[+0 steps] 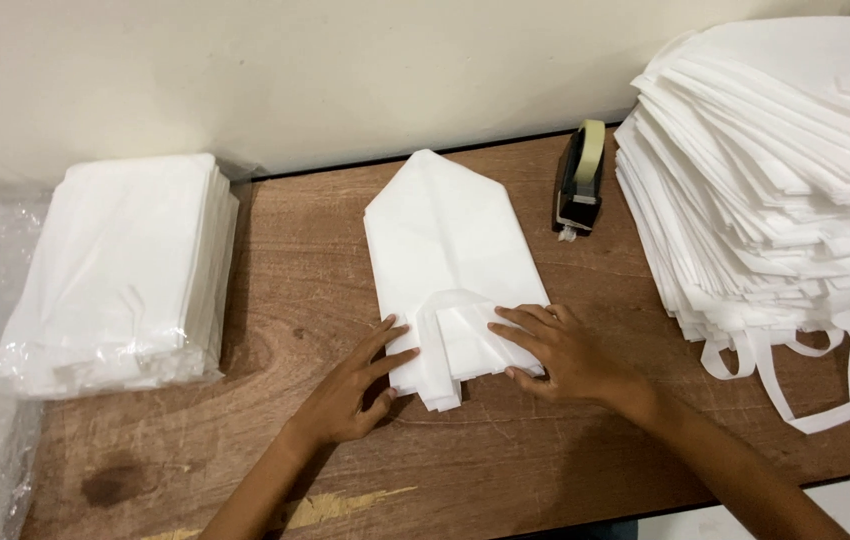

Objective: Folding white non-woven bags into a specific shape and stacking them on a wooden table.

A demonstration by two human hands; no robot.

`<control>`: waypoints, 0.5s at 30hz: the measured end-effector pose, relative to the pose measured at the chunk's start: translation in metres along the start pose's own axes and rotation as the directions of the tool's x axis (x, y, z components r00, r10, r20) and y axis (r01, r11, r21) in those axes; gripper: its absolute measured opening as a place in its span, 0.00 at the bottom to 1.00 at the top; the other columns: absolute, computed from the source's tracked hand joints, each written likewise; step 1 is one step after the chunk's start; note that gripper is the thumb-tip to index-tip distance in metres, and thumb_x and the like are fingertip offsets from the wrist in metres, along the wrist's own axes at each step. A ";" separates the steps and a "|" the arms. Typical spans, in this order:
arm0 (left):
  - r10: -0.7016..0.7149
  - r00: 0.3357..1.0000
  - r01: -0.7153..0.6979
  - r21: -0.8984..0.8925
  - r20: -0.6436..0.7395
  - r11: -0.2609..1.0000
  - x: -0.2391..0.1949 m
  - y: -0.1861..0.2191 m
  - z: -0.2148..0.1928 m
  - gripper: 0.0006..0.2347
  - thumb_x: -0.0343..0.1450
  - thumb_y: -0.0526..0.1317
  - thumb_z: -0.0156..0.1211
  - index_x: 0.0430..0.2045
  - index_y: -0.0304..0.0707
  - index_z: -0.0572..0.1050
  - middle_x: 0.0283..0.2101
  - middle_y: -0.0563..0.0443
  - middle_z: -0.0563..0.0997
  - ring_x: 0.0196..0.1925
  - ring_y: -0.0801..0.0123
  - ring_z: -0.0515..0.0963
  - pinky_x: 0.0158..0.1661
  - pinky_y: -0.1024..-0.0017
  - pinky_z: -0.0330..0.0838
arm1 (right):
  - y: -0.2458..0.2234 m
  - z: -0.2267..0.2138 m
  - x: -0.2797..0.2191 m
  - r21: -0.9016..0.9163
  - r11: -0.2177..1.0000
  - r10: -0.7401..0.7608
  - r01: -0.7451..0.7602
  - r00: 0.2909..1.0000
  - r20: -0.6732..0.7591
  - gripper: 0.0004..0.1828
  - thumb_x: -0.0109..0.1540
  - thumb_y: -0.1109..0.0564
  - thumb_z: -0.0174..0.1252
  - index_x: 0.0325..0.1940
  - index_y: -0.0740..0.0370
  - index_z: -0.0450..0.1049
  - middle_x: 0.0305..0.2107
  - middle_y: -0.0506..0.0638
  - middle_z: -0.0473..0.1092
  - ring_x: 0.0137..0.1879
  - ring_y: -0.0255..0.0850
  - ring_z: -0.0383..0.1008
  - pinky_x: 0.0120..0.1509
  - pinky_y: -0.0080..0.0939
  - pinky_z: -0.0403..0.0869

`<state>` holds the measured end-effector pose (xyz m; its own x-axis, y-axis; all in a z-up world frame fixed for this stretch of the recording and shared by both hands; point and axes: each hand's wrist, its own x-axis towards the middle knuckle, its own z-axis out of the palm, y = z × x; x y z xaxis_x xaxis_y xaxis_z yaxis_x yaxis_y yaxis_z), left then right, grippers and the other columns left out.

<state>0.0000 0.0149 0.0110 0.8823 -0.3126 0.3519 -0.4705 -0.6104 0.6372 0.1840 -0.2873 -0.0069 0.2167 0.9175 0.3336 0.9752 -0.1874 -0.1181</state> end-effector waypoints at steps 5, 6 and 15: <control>-0.005 0.999 0.008 0.052 -0.046 0.999 0.006 -0.001 0.014 0.23 0.70 0.46 0.60 0.56 0.35 0.66 0.69 0.35 0.58 0.75 0.42 0.51 0.66 0.47 0.55 | 0.003 0.005 -0.004 0.085 0.996 0.028 -0.026 0.999 -0.018 0.30 0.58 0.43 0.63 0.63 0.53 0.68 0.63 0.52 0.64 0.62 0.51 0.66 0.61 0.54 0.64; 0.031 0.995 -0.020 0.119 -0.093 0.993 0.007 -0.002 0.019 0.22 0.70 0.45 0.62 0.54 0.33 0.66 0.67 0.33 0.60 0.73 0.40 0.55 0.64 0.48 0.61 | 0.005 0.007 -0.006 0.114 0.993 0.030 -0.027 0.999 -0.027 0.34 0.58 0.42 0.64 0.65 0.55 0.65 0.65 0.52 0.63 0.64 0.51 0.66 0.64 0.54 0.62; -0.187 0.957 0.217 0.122 -0.223 0.968 0.007 0.013 0.007 0.16 0.73 0.48 0.47 0.45 0.34 0.66 0.57 0.38 0.67 0.57 0.51 0.69 0.54 0.57 0.66 | 0.008 -0.065 -0.008 0.305 0.812 0.443 -0.497 0.866 0.233 0.53 0.45 0.40 0.77 0.68 0.47 0.59 0.72 0.51 0.48 0.76 0.49 0.49 0.74 0.54 0.54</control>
<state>0.0002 -0.0003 0.0164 0.9285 -0.0231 0.3705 -0.2619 -0.7481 0.6097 0.1935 -0.3186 0.0499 0.6086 0.7933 0.0188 0.6702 -0.5012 -0.5474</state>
